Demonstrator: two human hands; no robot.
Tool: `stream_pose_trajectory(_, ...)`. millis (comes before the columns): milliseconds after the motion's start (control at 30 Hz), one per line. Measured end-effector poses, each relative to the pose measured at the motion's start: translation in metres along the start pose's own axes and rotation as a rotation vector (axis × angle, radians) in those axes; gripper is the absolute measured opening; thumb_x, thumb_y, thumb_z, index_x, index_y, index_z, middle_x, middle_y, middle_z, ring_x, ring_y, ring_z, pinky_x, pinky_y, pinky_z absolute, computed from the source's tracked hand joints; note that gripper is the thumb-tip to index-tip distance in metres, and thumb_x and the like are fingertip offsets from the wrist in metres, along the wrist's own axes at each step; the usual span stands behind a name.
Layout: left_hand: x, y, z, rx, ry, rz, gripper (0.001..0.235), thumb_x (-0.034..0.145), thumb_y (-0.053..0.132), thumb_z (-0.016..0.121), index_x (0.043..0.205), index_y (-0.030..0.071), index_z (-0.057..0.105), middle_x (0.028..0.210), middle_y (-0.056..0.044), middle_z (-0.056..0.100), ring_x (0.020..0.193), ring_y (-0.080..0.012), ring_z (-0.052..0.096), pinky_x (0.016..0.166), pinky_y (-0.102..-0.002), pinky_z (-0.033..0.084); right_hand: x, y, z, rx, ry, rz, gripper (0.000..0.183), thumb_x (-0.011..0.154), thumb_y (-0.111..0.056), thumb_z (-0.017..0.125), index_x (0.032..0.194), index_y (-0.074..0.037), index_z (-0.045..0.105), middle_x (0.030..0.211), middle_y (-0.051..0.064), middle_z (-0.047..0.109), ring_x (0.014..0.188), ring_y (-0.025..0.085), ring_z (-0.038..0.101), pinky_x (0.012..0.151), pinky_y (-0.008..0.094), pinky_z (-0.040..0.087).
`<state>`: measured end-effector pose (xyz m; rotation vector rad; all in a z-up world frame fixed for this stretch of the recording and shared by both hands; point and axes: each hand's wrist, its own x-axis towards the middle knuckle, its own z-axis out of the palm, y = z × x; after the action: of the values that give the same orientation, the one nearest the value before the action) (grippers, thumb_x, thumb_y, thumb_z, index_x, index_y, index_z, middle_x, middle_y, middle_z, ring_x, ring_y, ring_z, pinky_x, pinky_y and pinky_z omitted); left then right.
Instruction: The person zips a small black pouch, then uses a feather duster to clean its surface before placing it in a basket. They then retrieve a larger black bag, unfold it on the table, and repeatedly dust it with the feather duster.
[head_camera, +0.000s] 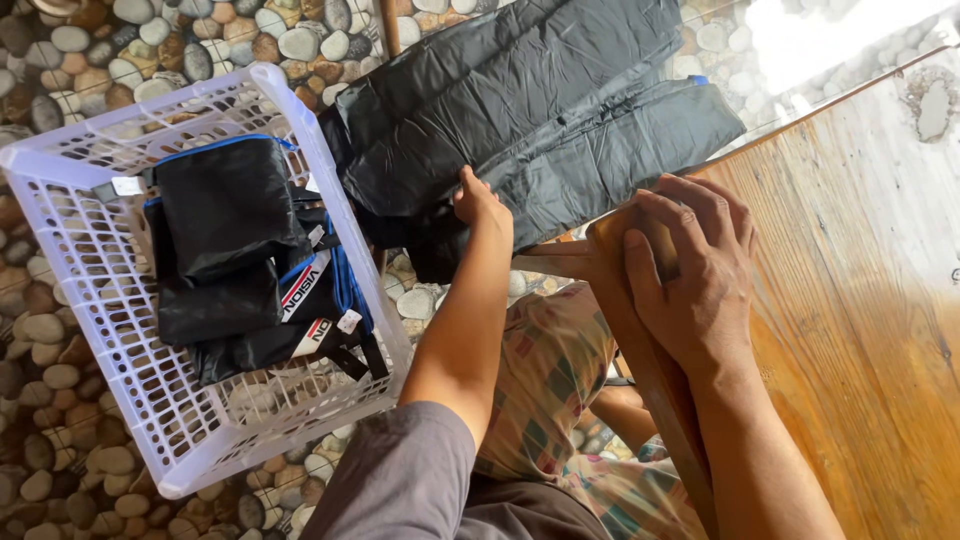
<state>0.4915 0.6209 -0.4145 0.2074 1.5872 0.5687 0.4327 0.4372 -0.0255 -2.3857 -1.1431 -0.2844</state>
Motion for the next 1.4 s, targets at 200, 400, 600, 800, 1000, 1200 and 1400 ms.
stream_pose_trajectory(200,-0.159,0.087,-0.051,0.231,0.210,-0.081,0.119,0.067,0.084,0.072,0.137,-0.006,0.039,0.133,-0.022,0.062,0.128,-0.0284,0.063,0.108,-0.041,0.053,-0.001,0.001,0.001,-0.010,0.013,-0.007,0.032,0.097,-0.013,0.073,0.129,-0.008,0.069,0.131,0.015,0.064,0.129,0.040,0.056,0.103,0.050,0.040)
stream_pose_trajectory(400,-0.150,0.111,-0.054,-0.081,0.199,-0.164,0.127,0.067,0.074,0.077,0.150,-0.010,0.031,0.153,-0.023,0.044,0.143,-0.0325,0.047,0.118,-0.043,0.047,-0.003,0.005,0.002,-0.014,-0.001,0.009,0.034,0.098,-0.016,0.072,0.131,-0.011,0.068,0.133,0.013,0.062,0.130,0.039,0.054,0.100,0.049,0.041)
stream_pose_trajectory(600,-0.054,0.074,-0.040,-0.274,0.075,-0.097,0.098,0.073,0.048,0.089,0.139,-0.012,0.049,0.146,-0.027,0.052,0.136,-0.0386,0.054,0.106,-0.043,0.058,-0.002,-0.001,-0.001,-0.017,-0.016,0.047,0.033,0.099,-0.020,0.071,0.131,-0.013,0.068,0.132,0.010,0.062,0.132,0.036,0.053,0.097,0.046,0.041)
stream_pose_trajectory(800,-0.054,0.090,-0.033,-0.352,-0.031,-0.106,0.108,0.071,0.052,0.090,0.149,-0.007,0.045,0.155,-0.025,0.040,0.146,-0.0405,0.041,0.118,-0.050,0.043,-0.003,0.002,0.000,-0.015,0.005,0.044,0.033,0.097,-0.020,0.072,0.129,-0.013,0.069,0.131,0.011,0.063,0.130,0.036,0.053,0.101,0.046,0.040)
stream_pose_trajectory(1000,0.004,0.071,0.000,-0.342,-0.036,-0.012,0.085,0.070,0.035,0.097,0.130,-0.012,0.061,0.128,-0.028,0.063,0.126,-0.0424,0.061,0.107,-0.050,0.052,-0.002,0.001,0.000,-0.006,-0.009,0.061,0.035,0.096,-0.022,0.072,0.130,-0.013,0.068,0.132,0.010,0.062,0.130,0.034,0.052,0.102,0.045,0.040)
stream_pose_trajectory(1200,-0.053,0.093,0.013,0.306,-0.117,0.533,0.070,0.087,0.059,0.065,0.102,-0.008,0.077,0.107,-0.027,0.076,0.116,-0.0396,0.068,0.107,-0.047,0.051,-0.004,0.001,0.000,0.000,0.017,0.042,0.032,0.098,-0.022,0.070,0.129,-0.012,0.068,0.128,0.012,0.062,0.129,0.036,0.053,0.100,0.046,0.040)
stream_pose_trajectory(1400,-0.132,0.139,0.004,0.659,-0.180,0.786,0.080,0.095,0.062,0.041,0.085,-0.010,0.076,0.093,-0.025,0.077,0.110,-0.0360,0.072,0.109,-0.046,0.049,-0.004,-0.008,-0.001,-0.065,0.178,-0.112,0.032,0.097,-0.012,0.069,0.128,-0.007,0.065,0.130,0.020,0.060,0.126,0.042,0.057,0.094,0.047,0.045)
